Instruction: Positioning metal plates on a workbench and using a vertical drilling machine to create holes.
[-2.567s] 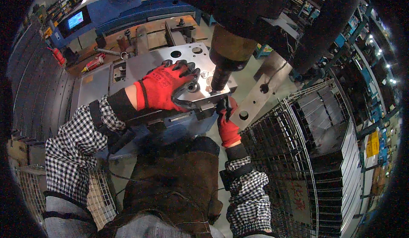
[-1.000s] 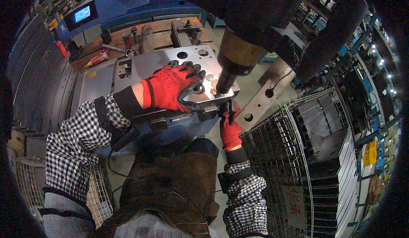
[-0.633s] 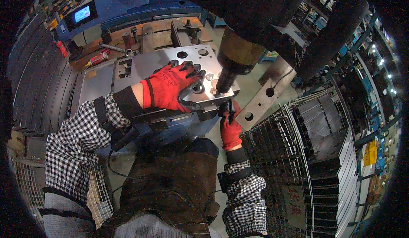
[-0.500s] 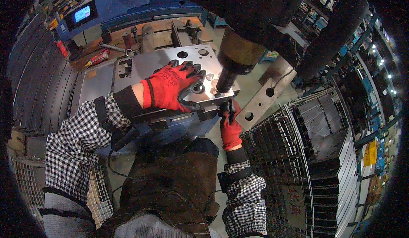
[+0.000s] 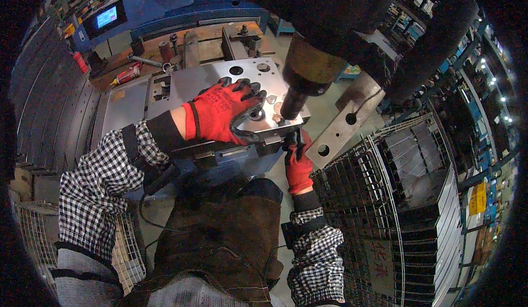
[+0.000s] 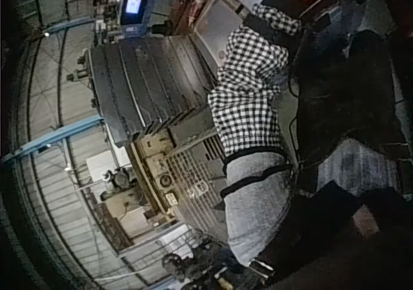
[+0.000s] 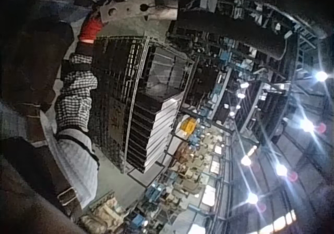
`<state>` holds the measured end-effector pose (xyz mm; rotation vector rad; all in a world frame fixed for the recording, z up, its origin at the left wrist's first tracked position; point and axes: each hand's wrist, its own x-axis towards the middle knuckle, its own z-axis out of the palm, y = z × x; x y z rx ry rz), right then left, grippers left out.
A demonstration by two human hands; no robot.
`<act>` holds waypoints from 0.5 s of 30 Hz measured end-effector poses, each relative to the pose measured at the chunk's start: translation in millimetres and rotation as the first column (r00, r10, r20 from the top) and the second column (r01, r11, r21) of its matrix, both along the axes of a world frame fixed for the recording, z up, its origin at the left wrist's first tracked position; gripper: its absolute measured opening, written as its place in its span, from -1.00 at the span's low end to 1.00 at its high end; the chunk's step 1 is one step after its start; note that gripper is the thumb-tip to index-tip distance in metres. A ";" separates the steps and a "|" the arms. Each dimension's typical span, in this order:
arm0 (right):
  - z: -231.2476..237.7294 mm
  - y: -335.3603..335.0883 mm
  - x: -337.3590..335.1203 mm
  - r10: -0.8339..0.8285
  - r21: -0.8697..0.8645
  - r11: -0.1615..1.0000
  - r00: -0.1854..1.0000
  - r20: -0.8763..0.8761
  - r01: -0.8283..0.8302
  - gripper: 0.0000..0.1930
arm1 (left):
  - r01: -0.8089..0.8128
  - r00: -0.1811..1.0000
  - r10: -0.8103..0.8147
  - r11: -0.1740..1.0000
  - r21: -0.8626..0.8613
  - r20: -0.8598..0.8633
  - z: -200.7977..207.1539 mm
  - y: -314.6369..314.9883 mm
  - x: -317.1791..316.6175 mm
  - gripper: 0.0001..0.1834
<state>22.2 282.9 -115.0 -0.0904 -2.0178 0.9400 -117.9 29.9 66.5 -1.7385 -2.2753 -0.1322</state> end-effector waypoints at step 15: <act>60.4 52.6 33.5 0.100 -0.613 0.762 0.973 -0.207 -0.209 -0.58 | -0.002 1.000 0.002 1.000 0.008 0.011 -0.9 0.4 2.0 0.10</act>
